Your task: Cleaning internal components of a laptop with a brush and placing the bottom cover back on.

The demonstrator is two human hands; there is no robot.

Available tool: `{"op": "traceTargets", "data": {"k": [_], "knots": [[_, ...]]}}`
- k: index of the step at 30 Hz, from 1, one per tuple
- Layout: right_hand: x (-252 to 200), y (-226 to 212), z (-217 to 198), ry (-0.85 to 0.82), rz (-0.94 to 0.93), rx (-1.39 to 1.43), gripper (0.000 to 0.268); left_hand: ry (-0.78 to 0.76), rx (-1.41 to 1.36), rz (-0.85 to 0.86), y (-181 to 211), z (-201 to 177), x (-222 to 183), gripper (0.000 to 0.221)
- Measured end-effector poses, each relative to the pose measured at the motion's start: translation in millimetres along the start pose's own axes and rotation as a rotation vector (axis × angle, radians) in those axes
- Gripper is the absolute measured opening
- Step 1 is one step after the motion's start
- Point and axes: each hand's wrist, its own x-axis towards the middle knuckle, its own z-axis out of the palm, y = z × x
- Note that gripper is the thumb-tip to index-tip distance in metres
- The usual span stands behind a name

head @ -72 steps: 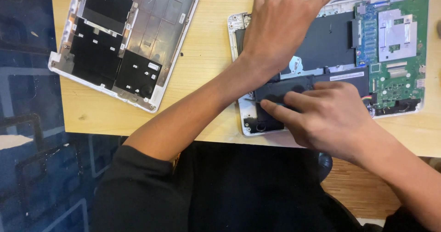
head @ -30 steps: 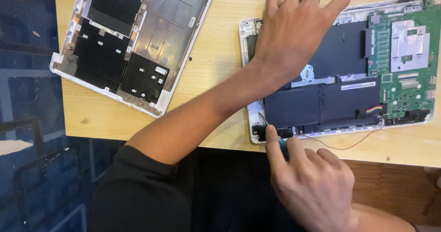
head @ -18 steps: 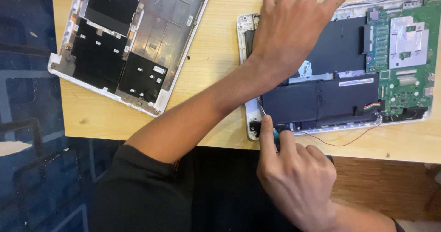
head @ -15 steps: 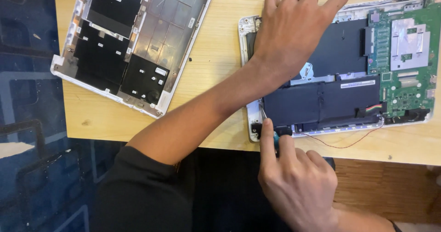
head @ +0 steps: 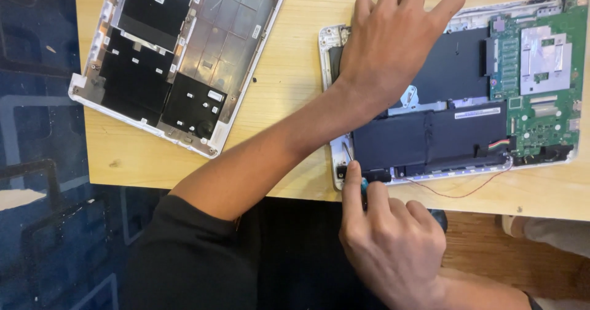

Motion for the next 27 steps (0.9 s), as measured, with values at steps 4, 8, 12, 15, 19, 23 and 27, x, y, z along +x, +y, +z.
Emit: {"op": "traceTargets", "data": {"k": [4, 8, 12, 15, 19, 23, 27], "knots": [[5, -9, 3, 0.066, 0.015, -0.034, 0.02, 0.011, 0.011, 0.016, 0, 1, -2, 0.041], [-2, -5, 4, 0.057, 0.012, -0.013, 0.033, -0.012, -0.005, 0.014, -1, -4, 1, 0.043], [-4, -3, 7, 0.014, 0.013, 0.005, 0.044, -0.037, 0.002, 0.017, 1, -3, -4, 0.04], [-10, -2, 8, 0.043, 0.025, 0.04, 0.044, -0.047, -0.004, 0.021, -1, 0, -1, 0.042], [-1, 3, 12, 0.058, 0.061, 0.104, 0.047, -0.034, 0.026, 0.013, 1, 5, -3, 0.043], [-7, 1, 9, 0.04, 0.017, 0.032, 0.055, -0.119, 0.016, 0.022, 0, 0, -1, 0.044], [-4, 7, 13, 0.046, 0.043, 0.117, 0.045, -0.105, -0.022, 0.025, -2, -4, -1, 0.037]]}}
